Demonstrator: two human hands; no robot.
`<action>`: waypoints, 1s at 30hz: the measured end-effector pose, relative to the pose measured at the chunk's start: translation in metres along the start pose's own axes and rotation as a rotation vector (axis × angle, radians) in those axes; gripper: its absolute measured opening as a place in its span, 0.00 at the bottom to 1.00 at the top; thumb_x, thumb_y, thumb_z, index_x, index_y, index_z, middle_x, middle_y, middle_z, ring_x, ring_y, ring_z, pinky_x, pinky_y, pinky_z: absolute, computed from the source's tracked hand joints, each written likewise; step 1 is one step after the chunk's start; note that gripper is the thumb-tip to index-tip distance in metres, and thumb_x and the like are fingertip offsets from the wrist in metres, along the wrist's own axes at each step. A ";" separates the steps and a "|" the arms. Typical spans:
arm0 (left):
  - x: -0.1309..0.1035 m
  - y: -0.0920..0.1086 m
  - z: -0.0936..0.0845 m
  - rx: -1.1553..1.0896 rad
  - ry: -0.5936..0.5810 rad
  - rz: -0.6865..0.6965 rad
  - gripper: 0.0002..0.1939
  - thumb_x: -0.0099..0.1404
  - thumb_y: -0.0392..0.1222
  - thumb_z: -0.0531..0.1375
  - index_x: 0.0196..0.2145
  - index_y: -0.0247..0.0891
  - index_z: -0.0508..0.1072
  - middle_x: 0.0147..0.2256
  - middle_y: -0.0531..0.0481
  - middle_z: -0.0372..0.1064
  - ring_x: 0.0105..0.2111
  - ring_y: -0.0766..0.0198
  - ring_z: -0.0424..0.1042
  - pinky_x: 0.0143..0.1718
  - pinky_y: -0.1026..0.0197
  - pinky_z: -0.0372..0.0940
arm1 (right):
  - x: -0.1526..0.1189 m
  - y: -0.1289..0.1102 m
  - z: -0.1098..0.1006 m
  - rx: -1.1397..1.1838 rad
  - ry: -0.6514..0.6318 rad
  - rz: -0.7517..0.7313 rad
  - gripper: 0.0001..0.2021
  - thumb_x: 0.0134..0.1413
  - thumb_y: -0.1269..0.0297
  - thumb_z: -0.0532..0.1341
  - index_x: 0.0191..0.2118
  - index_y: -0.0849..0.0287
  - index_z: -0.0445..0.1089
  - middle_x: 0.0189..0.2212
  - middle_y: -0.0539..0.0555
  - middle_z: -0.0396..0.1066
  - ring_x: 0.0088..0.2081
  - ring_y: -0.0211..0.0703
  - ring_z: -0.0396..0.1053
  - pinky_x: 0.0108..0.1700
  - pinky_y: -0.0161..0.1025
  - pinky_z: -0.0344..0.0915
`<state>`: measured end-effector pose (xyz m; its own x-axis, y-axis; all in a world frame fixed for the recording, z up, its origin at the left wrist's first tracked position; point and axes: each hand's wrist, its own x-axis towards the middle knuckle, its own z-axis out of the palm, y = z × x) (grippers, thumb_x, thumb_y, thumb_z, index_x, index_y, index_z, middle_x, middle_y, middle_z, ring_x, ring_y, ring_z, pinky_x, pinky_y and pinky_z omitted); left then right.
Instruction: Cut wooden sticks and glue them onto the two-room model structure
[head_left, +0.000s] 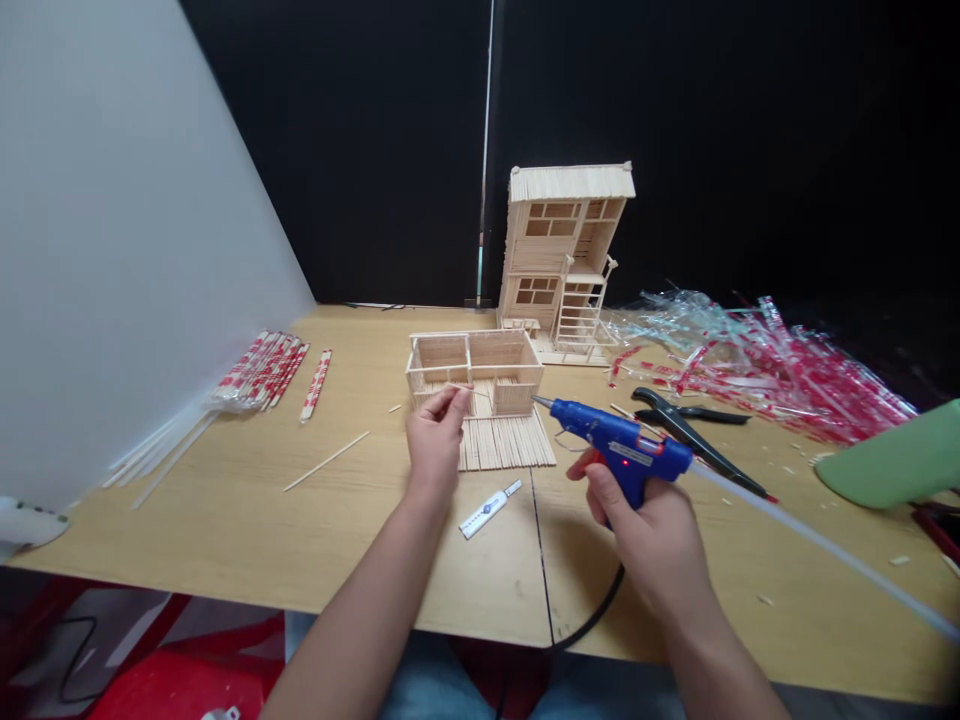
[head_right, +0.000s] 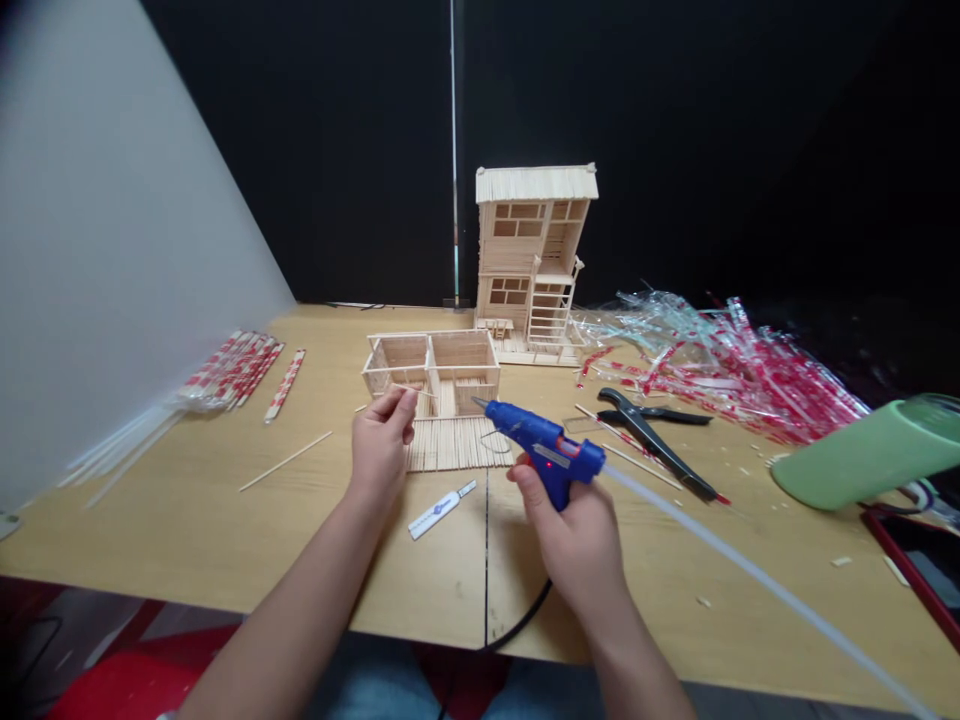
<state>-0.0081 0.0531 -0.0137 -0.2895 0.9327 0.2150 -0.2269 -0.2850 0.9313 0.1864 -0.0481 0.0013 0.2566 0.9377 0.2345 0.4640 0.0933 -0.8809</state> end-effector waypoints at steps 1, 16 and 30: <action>0.003 -0.001 -0.001 -0.085 0.032 -0.072 0.13 0.55 0.48 0.70 0.33 0.35 0.80 0.22 0.57 0.62 0.19 0.75 0.55 0.17 0.70 0.48 | 0.002 0.004 -0.005 0.028 -0.019 0.023 0.22 0.60 0.43 0.57 0.35 0.60 0.74 0.18 0.49 0.67 0.20 0.41 0.65 0.26 0.38 0.62; 0.023 -0.015 -0.011 -0.416 0.380 -0.296 0.17 0.46 0.39 0.75 0.33 0.34 0.75 0.24 0.59 0.67 0.16 0.80 0.59 0.15 0.73 0.46 | 0.001 0.065 -0.056 0.110 0.008 0.230 0.25 0.55 0.37 0.59 0.30 0.58 0.71 0.14 0.48 0.61 0.15 0.37 0.56 0.16 0.36 0.50; 0.027 -0.023 -0.011 -0.357 0.367 -0.290 0.19 0.45 0.41 0.75 0.33 0.33 0.74 0.24 0.58 0.66 0.16 0.79 0.59 0.15 0.73 0.43 | -0.004 0.071 -0.058 0.036 -0.015 0.246 0.26 0.54 0.36 0.58 0.26 0.57 0.71 0.15 0.50 0.64 0.15 0.39 0.57 0.17 0.38 0.50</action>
<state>-0.0210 0.0822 -0.0323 -0.4572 0.8644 -0.2090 -0.6255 -0.1455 0.7665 0.2678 -0.0649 -0.0386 0.3452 0.9385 0.0048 0.3585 -0.1272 -0.9248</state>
